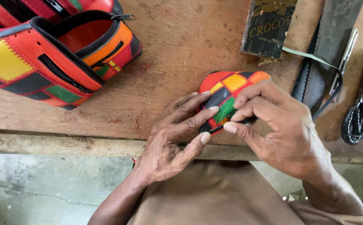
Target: The person handles a small colorful pouch, turning it over and opening the zipper to inspect the interior and seams. They repeatedly open and close the zipper and examine the edges and stitching while other similar pouches sit on the table.
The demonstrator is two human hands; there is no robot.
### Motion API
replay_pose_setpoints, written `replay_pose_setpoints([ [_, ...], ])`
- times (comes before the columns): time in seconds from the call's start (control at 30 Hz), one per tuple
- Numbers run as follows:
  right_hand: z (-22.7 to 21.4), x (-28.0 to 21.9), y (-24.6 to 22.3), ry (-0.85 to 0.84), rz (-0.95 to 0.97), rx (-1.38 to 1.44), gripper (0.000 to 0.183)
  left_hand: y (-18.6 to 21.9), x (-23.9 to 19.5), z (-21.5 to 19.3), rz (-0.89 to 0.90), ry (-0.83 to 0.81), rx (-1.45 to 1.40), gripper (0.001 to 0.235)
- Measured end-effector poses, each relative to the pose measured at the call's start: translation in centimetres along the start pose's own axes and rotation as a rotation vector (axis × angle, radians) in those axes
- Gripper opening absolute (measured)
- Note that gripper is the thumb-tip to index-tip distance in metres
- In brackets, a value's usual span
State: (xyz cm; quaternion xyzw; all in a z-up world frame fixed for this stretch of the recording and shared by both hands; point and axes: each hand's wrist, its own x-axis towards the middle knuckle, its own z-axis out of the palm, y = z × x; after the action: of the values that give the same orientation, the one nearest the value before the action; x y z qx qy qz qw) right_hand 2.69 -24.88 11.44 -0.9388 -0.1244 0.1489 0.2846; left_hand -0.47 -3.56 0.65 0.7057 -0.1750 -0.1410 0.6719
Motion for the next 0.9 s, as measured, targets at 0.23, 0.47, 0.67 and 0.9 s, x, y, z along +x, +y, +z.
replay_pose_setpoints([
  [0.23, 0.0, 0.5, 0.2, 0.022, -0.010, -0.032, 0.019, 0.1, -0.1, 0.3, -0.012, 0.037, 0.002, 0.048],
  [0.47, 0.1, 1.0, 0.0, 0.017, -0.021, -0.053, 0.017, 0.3, 0.1, 0.6, -0.082, 0.065, -0.021, 0.048],
  [0.67, 0.1, 1.1, 0.0, 0.009, -0.010, -0.066, 0.018, 0.3, 0.2, 0.8, -0.086, 0.083, -0.031, 0.049],
  [0.9, 0.2, 1.1, -0.1, 0.006, -0.008, -0.058, 0.018, 0.5, 0.3, 0.9, -0.109, 0.093, -0.050, 0.049],
])
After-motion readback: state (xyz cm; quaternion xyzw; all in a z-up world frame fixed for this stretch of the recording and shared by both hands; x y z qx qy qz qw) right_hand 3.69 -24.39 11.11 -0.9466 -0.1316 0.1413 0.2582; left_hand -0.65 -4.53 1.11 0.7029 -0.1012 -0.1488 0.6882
